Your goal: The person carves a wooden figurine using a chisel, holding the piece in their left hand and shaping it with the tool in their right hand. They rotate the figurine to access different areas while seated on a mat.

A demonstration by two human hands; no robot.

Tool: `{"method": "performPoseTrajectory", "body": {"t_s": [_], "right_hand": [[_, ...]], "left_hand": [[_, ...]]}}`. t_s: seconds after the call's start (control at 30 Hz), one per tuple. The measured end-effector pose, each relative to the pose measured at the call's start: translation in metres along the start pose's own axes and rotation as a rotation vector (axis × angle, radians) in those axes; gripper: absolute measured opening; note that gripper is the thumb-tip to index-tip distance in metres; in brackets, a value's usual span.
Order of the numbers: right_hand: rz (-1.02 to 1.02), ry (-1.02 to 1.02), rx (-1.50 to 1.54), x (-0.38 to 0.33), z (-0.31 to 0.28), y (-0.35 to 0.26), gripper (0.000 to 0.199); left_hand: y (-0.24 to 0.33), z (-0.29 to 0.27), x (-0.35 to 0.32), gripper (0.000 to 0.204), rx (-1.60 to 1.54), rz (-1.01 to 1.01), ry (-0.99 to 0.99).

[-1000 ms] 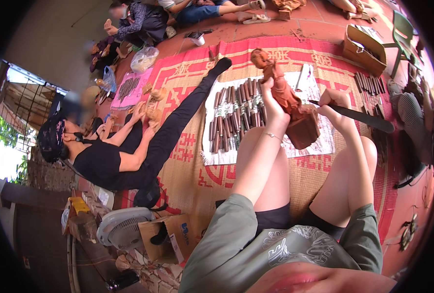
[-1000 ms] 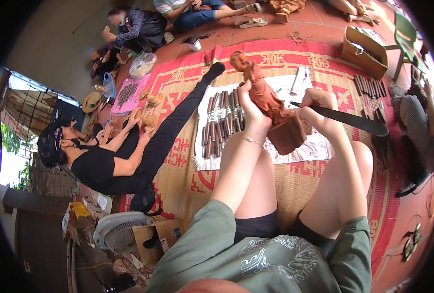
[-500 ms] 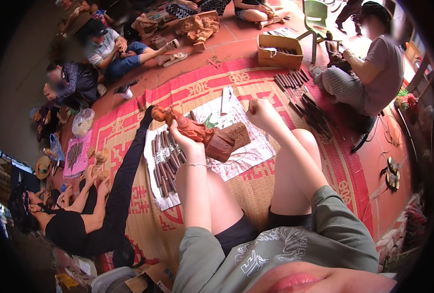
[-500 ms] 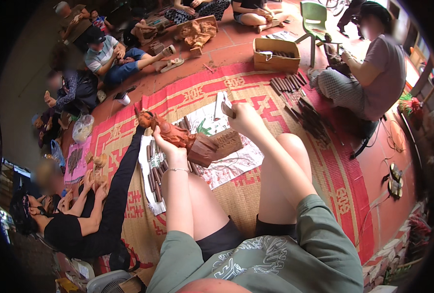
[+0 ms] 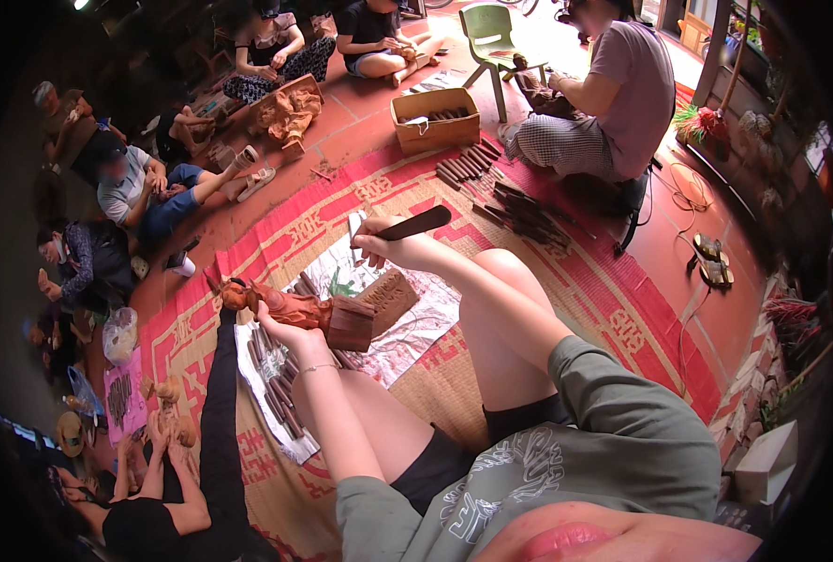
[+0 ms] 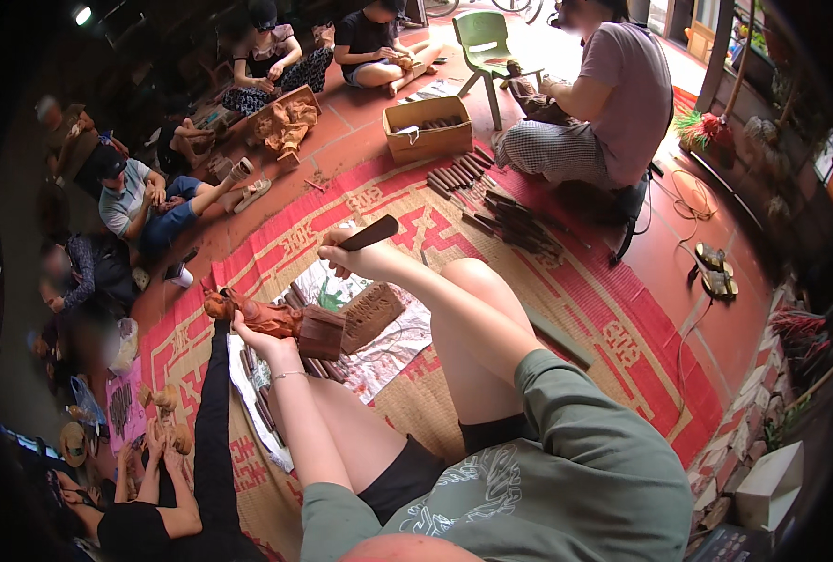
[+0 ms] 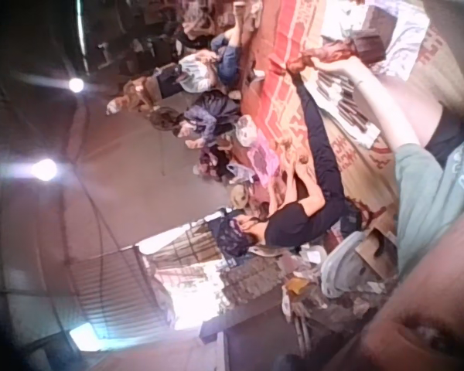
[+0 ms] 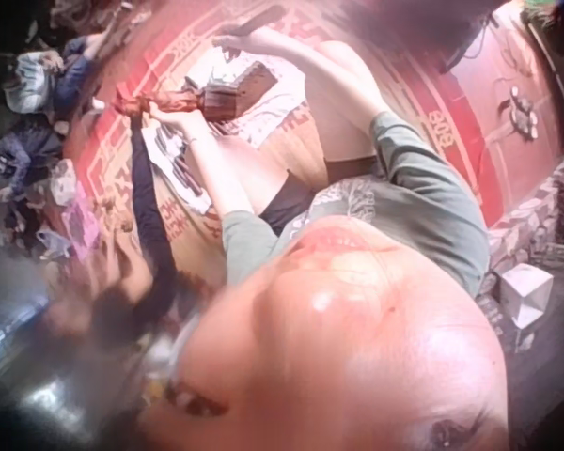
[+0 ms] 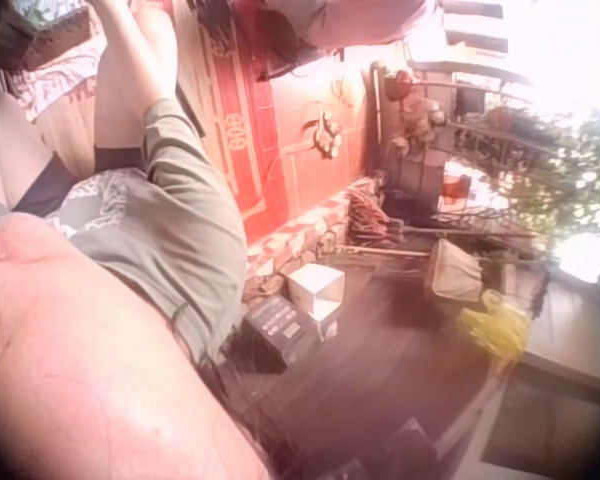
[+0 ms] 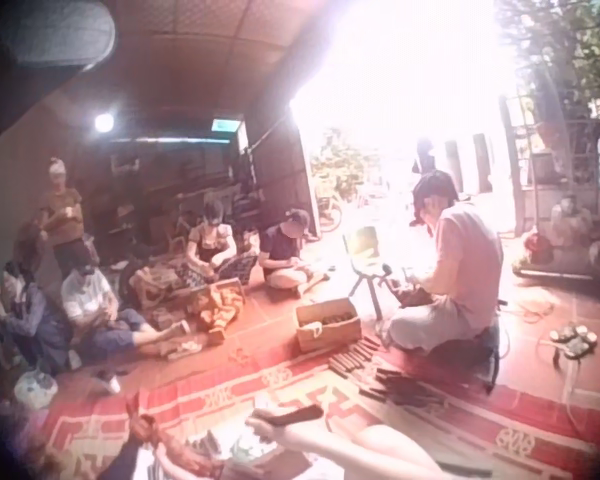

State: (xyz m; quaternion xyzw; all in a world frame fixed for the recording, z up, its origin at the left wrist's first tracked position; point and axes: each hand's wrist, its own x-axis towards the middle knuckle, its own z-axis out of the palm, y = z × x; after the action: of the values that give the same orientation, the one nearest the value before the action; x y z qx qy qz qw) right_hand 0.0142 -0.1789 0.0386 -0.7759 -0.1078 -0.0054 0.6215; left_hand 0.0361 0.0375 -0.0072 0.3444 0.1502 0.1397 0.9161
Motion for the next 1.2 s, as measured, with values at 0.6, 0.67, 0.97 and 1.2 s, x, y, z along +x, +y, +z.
{"method": "performPoseTrajectory", "body": {"t_s": [0.6,0.67,0.97,1.2], "right_hand": [[-0.216,-0.123,0.444,0.0,0.001,-0.006,0.037],[-0.165,-0.091,0.735,-0.002,-0.003,-0.01,0.032],[-0.782,-0.332,1.353,-0.096,-0.036,-0.127,0.028],[-1.216,-0.495,1.514,-0.169,-0.019,-0.162,0.03]], "left_hand": [[0.015,-0.011,0.004,0.051,0.015,0.023,0.009],[0.014,-0.008,0.002,0.051,0.019,0.015,0.017],[0.011,-0.002,-0.007,0.054,0.044,0.0,0.017],[0.021,-0.009,-0.001,0.056,0.071,0.026,0.006]]}}
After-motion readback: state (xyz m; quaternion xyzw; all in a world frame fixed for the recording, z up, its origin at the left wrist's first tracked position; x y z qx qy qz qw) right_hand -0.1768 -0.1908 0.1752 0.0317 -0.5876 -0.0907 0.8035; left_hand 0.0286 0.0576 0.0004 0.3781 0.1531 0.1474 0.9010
